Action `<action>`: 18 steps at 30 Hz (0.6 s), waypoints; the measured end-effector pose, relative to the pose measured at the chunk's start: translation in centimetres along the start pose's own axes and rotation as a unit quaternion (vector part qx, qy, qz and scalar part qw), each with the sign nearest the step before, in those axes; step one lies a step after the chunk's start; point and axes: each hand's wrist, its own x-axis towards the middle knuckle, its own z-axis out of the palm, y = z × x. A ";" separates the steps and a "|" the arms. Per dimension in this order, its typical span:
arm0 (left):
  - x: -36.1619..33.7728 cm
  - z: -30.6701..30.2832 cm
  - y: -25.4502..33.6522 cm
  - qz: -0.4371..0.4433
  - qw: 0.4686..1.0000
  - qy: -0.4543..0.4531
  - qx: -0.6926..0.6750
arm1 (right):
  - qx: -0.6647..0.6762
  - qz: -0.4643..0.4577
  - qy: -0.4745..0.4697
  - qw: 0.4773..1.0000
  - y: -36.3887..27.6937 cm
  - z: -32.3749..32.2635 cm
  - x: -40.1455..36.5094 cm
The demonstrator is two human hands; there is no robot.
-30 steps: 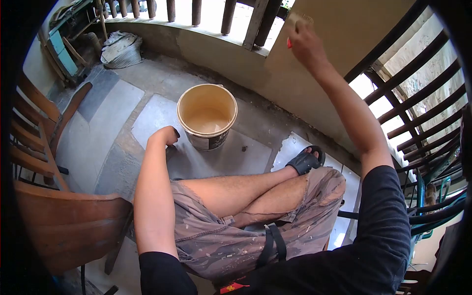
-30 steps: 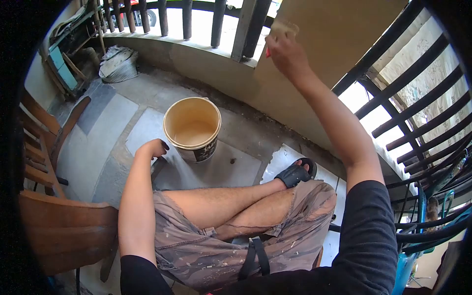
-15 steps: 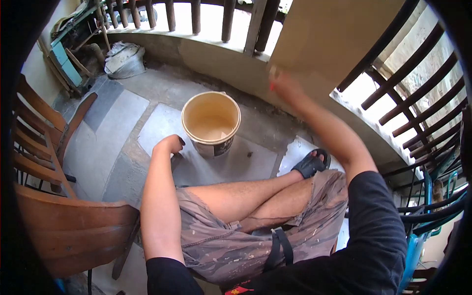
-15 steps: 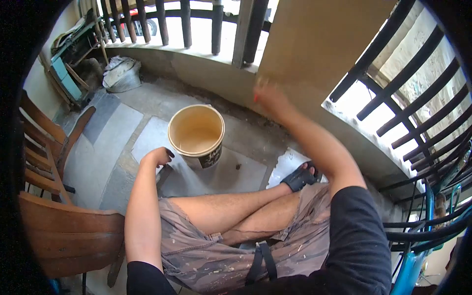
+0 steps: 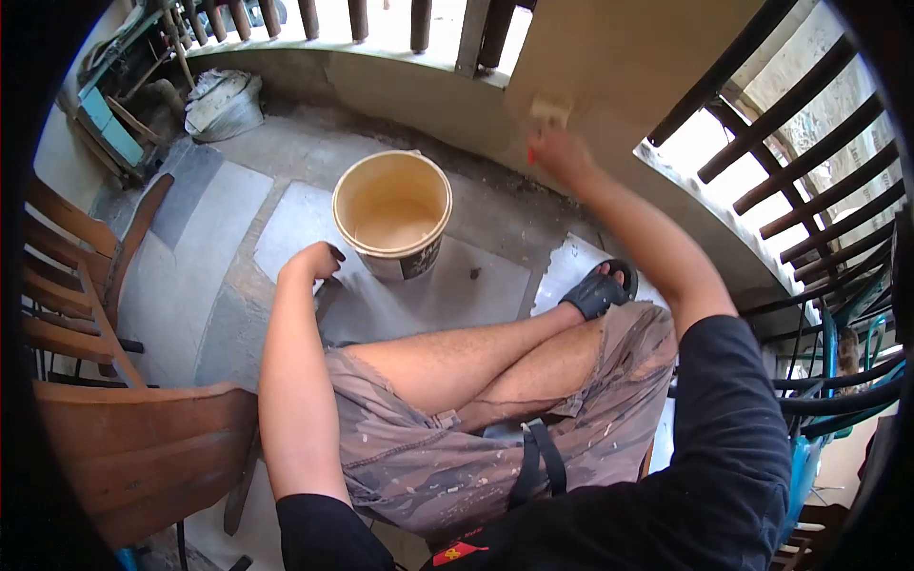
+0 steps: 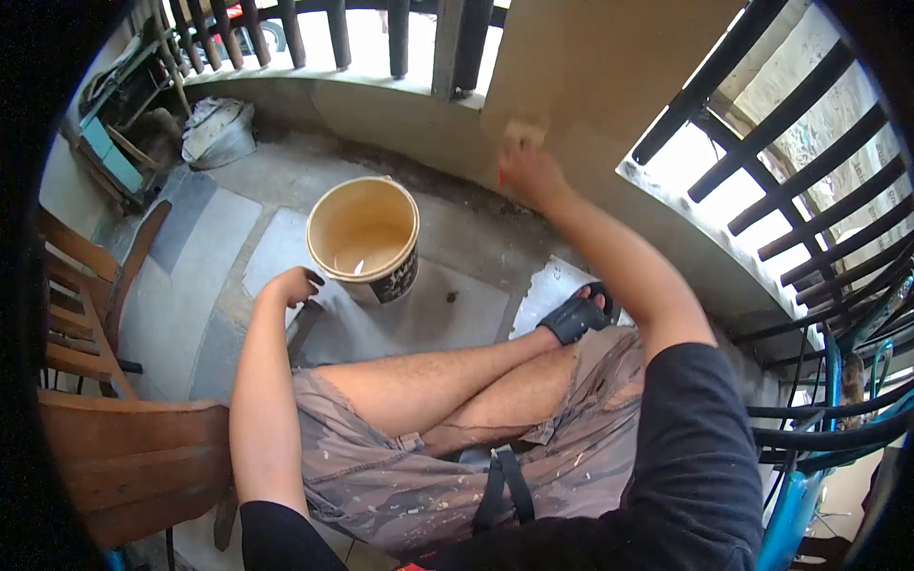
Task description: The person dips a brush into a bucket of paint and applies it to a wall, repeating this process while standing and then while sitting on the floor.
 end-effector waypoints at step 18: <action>0.2 0.2 0.3 0.000 1.000 -0.002 -0.001 | -0.008 0.073 0.240 0.968 4.3 -10.1 1.4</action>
